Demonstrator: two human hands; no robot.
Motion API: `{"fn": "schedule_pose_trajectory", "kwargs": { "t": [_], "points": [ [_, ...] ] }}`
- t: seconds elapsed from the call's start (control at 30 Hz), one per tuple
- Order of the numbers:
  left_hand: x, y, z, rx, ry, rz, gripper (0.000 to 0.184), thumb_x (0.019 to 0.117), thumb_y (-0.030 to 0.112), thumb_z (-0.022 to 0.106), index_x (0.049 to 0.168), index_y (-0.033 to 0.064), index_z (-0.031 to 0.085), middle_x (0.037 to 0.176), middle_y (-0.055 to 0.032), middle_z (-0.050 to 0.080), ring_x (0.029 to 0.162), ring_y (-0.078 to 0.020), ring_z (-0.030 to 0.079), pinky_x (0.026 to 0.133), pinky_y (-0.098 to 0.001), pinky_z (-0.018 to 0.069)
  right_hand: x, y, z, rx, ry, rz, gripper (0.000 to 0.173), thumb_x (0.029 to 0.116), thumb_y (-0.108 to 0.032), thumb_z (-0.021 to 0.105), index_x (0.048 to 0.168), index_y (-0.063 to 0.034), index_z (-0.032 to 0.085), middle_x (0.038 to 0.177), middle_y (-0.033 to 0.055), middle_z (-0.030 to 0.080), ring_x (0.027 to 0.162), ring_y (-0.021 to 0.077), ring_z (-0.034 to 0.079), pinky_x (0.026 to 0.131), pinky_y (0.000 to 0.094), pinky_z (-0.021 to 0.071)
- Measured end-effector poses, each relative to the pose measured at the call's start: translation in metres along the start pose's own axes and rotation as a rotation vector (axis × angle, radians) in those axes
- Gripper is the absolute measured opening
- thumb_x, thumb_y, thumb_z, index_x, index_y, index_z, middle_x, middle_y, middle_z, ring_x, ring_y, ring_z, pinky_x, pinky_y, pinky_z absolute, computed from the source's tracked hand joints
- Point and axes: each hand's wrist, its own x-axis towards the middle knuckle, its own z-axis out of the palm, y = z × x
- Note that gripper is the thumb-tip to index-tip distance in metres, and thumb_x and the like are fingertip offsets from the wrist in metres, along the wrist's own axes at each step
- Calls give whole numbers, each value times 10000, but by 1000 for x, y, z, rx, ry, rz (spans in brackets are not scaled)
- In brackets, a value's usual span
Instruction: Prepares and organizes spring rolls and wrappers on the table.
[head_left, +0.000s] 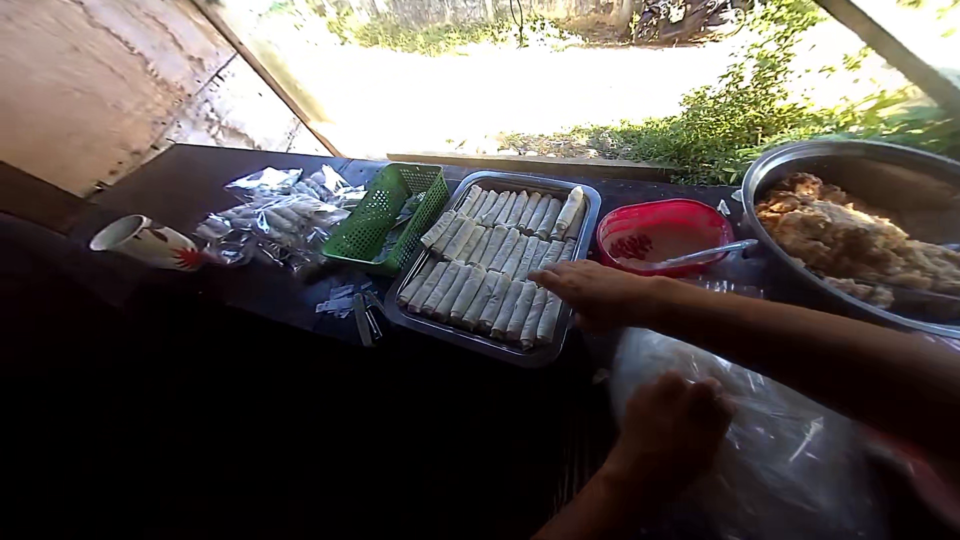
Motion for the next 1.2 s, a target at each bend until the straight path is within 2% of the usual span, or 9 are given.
{"fn": "schedule_pose_trajectory", "kwargs": {
  "t": [0.13,0.27,0.4,0.5,0.73,0.87,0.97,1.07,1.2],
  "points": [
    [-2,0,-3,-2,-25,-3,186,876,17,645,902,128,793,1003,-44,769,735,-185,653,628,-290,513,11,-17,2,-12,-81,59,860,891,83,654,1629,-61,238,1376,251,583,1296,404,553,1102,538,402],
    [-2,-2,0,-5,-8,4,177,888,35,644,887,142,785,990,-35,766,733,-183,648,614,-292,503,1,-18,6,-2,-11,19,691,909,65,649,1547,-6,392,1316,242,601,1228,387,593,1051,489,465],
    [-2,-3,1,-26,-2,-2,168,890,39,648,888,137,784,982,-44,762,738,-189,652,622,-295,508,4,-12,8,-91,-49,-72,450,857,-15,754,1286,12,620,1232,230,596,1168,396,575,969,497,487],
    [-2,-2,1,-29,6,-8,166,896,42,645,880,135,782,975,-44,762,723,-182,644,617,-290,503,11,-17,8,-188,-119,-136,440,819,-41,804,1217,14,625,1216,225,595,1195,412,554,945,526,470],
    [-1,-2,2,-19,31,-2,167,903,41,643,853,133,774,940,-40,756,705,-172,631,605,-281,491,20,-17,11,-324,-136,-333,291,875,49,688,1159,5,642,1057,185,639,1059,366,611,940,499,467],
    [-2,-2,5,-45,42,-7,167,907,38,640,864,122,777,949,-49,754,731,-179,645,625,-282,505,23,-13,-6,-248,-213,-285,222,898,41,679,1117,19,655,1065,186,651,1086,372,605,917,501,472],
    [-3,-3,7,-55,58,-9,167,906,43,640,857,122,779,953,-49,758,740,-182,657,627,-287,514,37,-5,-16,-186,-125,-332,145,886,15,704,1027,5,670,1010,159,654,1027,340,626,879,492,501],
    [-2,-3,7,-39,66,-4,165,917,60,639,850,130,772,928,-40,749,718,-173,629,613,-279,491,57,5,-12,-171,36,-410,182,822,13,769,982,-1,683,1051,163,665,1062,343,637,893,485,527],
    [-2,-3,4,-42,54,1,162,914,50,641,849,122,770,923,-44,750,679,-173,605,570,-285,455,66,6,-4,-151,-28,-361,406,769,1,823,1141,0,664,1162,171,638,1128,346,605,935,461,514]
  ]
}}
